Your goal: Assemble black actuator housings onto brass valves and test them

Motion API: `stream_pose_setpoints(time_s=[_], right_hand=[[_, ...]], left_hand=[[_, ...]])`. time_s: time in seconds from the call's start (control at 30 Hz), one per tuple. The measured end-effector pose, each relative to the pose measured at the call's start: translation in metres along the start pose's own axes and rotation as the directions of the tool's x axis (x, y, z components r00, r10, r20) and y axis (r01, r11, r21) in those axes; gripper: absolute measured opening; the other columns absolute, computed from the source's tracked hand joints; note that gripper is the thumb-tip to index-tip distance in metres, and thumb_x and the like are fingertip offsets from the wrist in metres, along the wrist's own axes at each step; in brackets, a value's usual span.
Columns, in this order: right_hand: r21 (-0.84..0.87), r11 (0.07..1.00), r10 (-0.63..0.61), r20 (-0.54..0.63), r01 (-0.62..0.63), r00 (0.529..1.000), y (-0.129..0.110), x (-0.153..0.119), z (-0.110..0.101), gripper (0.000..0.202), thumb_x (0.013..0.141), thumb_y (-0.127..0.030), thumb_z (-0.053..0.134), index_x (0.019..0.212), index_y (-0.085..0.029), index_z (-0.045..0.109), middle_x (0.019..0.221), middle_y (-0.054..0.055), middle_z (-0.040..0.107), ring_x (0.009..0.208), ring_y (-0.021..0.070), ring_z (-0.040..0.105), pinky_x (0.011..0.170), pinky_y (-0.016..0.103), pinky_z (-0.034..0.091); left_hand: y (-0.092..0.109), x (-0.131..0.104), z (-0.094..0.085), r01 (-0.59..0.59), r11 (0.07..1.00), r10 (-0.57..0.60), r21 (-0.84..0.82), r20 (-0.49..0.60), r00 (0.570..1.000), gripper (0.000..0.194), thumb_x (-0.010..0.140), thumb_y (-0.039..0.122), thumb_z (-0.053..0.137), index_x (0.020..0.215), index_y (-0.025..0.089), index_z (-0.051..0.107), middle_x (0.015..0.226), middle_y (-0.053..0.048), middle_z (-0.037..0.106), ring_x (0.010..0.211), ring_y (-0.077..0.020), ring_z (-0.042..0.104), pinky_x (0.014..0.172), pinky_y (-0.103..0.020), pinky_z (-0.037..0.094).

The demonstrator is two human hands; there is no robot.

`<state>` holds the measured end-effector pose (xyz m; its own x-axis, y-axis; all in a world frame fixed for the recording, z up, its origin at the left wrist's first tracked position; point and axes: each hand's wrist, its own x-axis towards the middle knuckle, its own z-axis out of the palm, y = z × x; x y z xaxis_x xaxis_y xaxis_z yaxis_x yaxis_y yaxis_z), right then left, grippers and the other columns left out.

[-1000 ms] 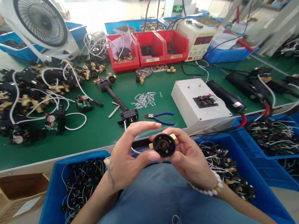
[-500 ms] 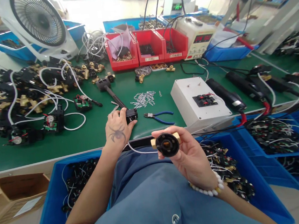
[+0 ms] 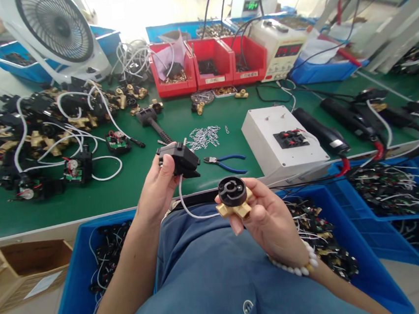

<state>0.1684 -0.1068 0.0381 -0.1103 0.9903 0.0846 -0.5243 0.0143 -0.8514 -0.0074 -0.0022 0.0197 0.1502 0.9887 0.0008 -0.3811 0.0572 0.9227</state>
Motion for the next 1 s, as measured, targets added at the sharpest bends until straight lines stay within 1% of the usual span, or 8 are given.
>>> stream_pose_setpoints(time_s=[0.07,0.13,0.3,0.4,0.5,0.63,0.83,1.0], right_hand=[[-0.010,1.000,0.016,-0.001,-0.016,1.000,0.000,-0.001,-0.001,0.039,0.081,-0.043,0.080,0.110,-0.026,0.060,0.090,0.001,0.072,0.058,0.0070,0.063,0.057,0.020,0.053],[-0.025,0.999,0.025,0.001,-0.025,1.000,0.000,-0.001,-0.001,0.040,0.080,-0.041,0.080,0.111,-0.026,0.059,0.089,0.001,0.071,0.059,0.0079,0.063,0.058,0.021,0.054],[-0.014,0.996,0.089,0.028,-0.088,0.996,0.003,-0.001,-0.002,0.046,0.081,-0.041,0.080,0.119,-0.026,0.058,0.095,0.002,0.070,0.063,0.0080,0.064,0.061,0.022,0.054],[0.013,0.987,0.157,0.063,-0.158,0.986,0.004,0.001,-0.001,0.046,0.081,-0.035,0.081,0.120,-0.025,0.059,0.091,0.001,0.068,0.064,0.0073,0.064,0.063,0.021,0.054],[0.017,0.973,0.228,0.080,-0.230,0.970,0.004,0.002,0.000,0.047,0.081,-0.027,0.081,0.122,-0.024,0.058,0.092,0.000,0.068,0.067,0.0067,0.064,0.065,0.020,0.054],[0.000,0.970,0.242,0.091,-0.243,0.966,0.003,0.002,0.002,0.047,0.082,-0.021,0.079,0.123,-0.024,0.059,0.092,-0.001,0.067,0.069,0.0069,0.064,0.066,0.020,0.055],[0.007,0.988,0.154,0.121,-0.156,0.981,0.001,0.002,0.005,0.046,0.083,-0.016,0.077,0.123,-0.030,0.060,0.096,-0.002,0.066,0.077,0.0073,0.064,0.073,0.020,0.056],[0.029,0.994,0.100,0.157,-0.105,0.983,-0.002,0.001,0.008,0.045,0.084,-0.012,0.075,0.121,-0.033,0.062,0.099,-0.003,0.067,0.080,0.0052,0.065,0.076,0.017,0.056]], left_hand=[[0.008,-0.006,0.005,0.048,0.998,-0.047,-0.051,0.023,0.999,0.066,0.083,0.072,0.060,0.123,0.021,0.063,0.111,-0.010,0.073,0.101,-0.0234,0.071,0.083,-0.033,0.058],[0.015,-0.011,0.007,0.066,0.996,-0.064,-0.060,0.033,0.997,0.063,0.086,0.071,0.055,0.121,0.020,0.066,0.107,-0.009,0.074,0.099,-0.0215,0.071,0.083,-0.031,0.057],[0.027,-0.020,0.005,-0.019,0.993,0.020,0.112,-0.014,1.000,0.046,0.079,0.058,0.073,0.107,0.021,0.075,0.096,-0.002,0.071,0.085,-0.0134,0.064,0.072,-0.020,0.051],[0.029,-0.022,0.004,-0.063,0.982,0.069,0.178,-0.030,0.997,0.044,0.078,0.057,0.076,0.104,0.022,0.075,0.100,-0.001,0.071,0.088,-0.0141,0.063,0.078,-0.021,0.050],[0.027,-0.023,0.006,-0.048,0.987,0.055,0.150,-0.044,0.998,0.048,0.080,0.062,0.071,0.107,0.023,0.073,0.102,-0.002,0.073,0.091,-0.0178,0.067,0.078,-0.025,0.053],[0.028,-0.026,0.012,0.018,0.997,-0.014,0.077,-0.054,0.998,0.052,0.086,0.065,0.061,0.115,0.023,0.072,0.106,-0.005,0.075,0.091,-0.0202,0.071,0.074,-0.027,0.057],[0.035,-0.028,0.021,0.262,0.961,-0.264,-0.093,-0.007,0.965,0.044,0.095,0.051,0.052,0.120,0.019,0.070,0.099,-0.007,0.077,0.093,-0.0215,0.074,0.071,-0.027,0.061],[0.037,-0.030,0.025,0.290,0.946,-0.295,-0.144,-0.015,0.955,0.040,0.096,0.045,0.051,0.119,0.018,0.070,0.098,-0.006,0.078,0.089,-0.0191,0.074,0.070,-0.025,0.061]])
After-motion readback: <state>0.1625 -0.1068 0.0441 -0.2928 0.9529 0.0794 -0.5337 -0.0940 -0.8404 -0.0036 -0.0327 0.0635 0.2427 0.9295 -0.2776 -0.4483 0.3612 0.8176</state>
